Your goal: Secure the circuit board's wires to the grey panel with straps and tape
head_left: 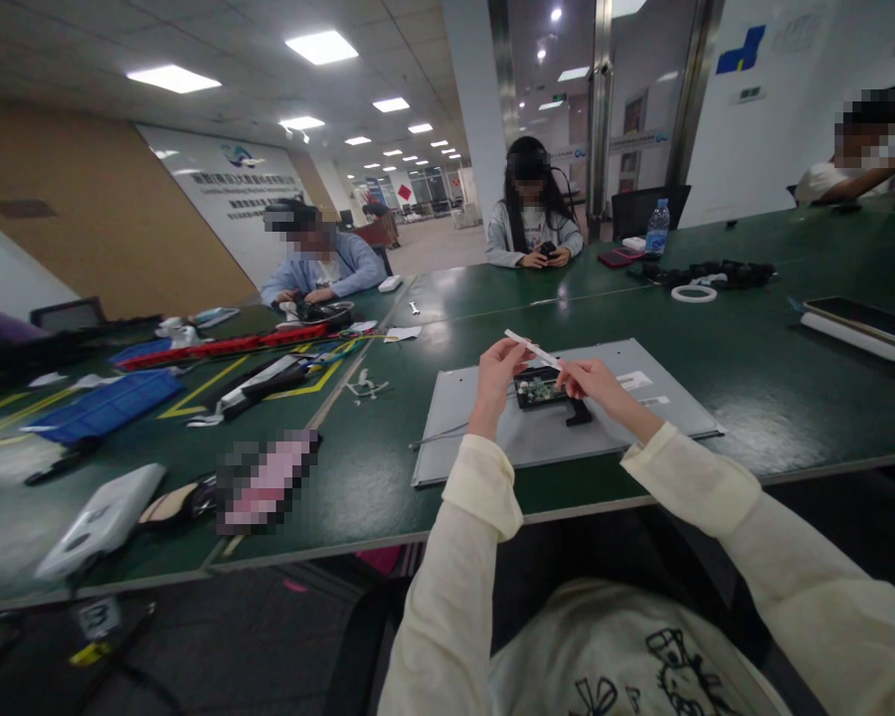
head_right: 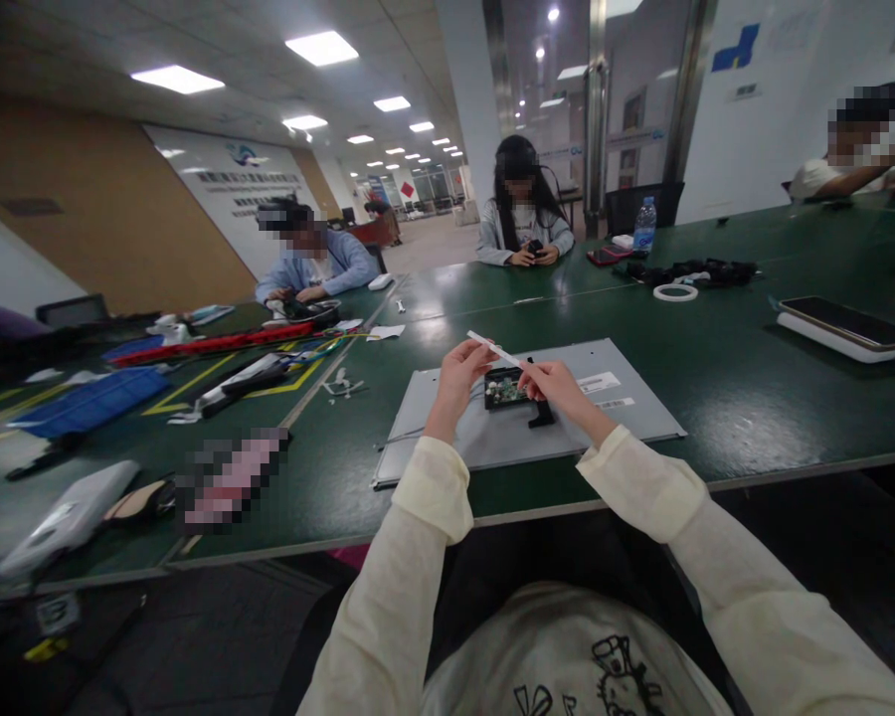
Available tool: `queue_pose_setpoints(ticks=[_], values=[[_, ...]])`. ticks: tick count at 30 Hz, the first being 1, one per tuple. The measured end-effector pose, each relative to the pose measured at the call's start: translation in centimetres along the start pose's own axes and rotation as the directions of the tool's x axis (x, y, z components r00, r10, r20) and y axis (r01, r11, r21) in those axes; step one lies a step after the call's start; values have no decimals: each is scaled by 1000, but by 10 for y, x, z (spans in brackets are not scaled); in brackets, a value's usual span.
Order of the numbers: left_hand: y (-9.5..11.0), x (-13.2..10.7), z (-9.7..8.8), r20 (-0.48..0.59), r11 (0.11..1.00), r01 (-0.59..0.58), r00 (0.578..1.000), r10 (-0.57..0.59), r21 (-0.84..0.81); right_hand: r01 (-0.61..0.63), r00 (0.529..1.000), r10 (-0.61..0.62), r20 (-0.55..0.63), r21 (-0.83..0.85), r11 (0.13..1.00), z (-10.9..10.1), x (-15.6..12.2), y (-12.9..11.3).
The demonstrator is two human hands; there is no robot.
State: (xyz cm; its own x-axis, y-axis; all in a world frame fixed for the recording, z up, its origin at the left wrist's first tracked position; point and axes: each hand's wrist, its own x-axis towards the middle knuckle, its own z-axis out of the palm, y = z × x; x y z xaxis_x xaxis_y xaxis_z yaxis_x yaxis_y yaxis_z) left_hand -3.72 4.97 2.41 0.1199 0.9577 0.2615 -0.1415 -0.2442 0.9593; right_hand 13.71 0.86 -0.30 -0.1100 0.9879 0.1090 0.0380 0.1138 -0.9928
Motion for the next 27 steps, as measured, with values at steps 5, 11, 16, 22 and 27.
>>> queue_pose_setpoints(ticks=[5,11,16,22,27], values=[[0,-1,3,23,989,-68,998,65,128,1,992,-13,-124,-99,995,-13,6,5],[-1,-6,9,27,918,-180,983,182,354,-65,996,51,-75,-198,978,-40,10,4],[8,-15,16,-46,880,-270,949,312,390,-4,990,17,140,-92,996,-47,1,-8],[7,-21,19,248,911,-184,964,94,369,67,984,-46,171,-115,991,-51,-7,-13],[-6,-32,22,237,782,-211,968,83,586,-63,997,74,9,-437,897,-62,-10,6]])
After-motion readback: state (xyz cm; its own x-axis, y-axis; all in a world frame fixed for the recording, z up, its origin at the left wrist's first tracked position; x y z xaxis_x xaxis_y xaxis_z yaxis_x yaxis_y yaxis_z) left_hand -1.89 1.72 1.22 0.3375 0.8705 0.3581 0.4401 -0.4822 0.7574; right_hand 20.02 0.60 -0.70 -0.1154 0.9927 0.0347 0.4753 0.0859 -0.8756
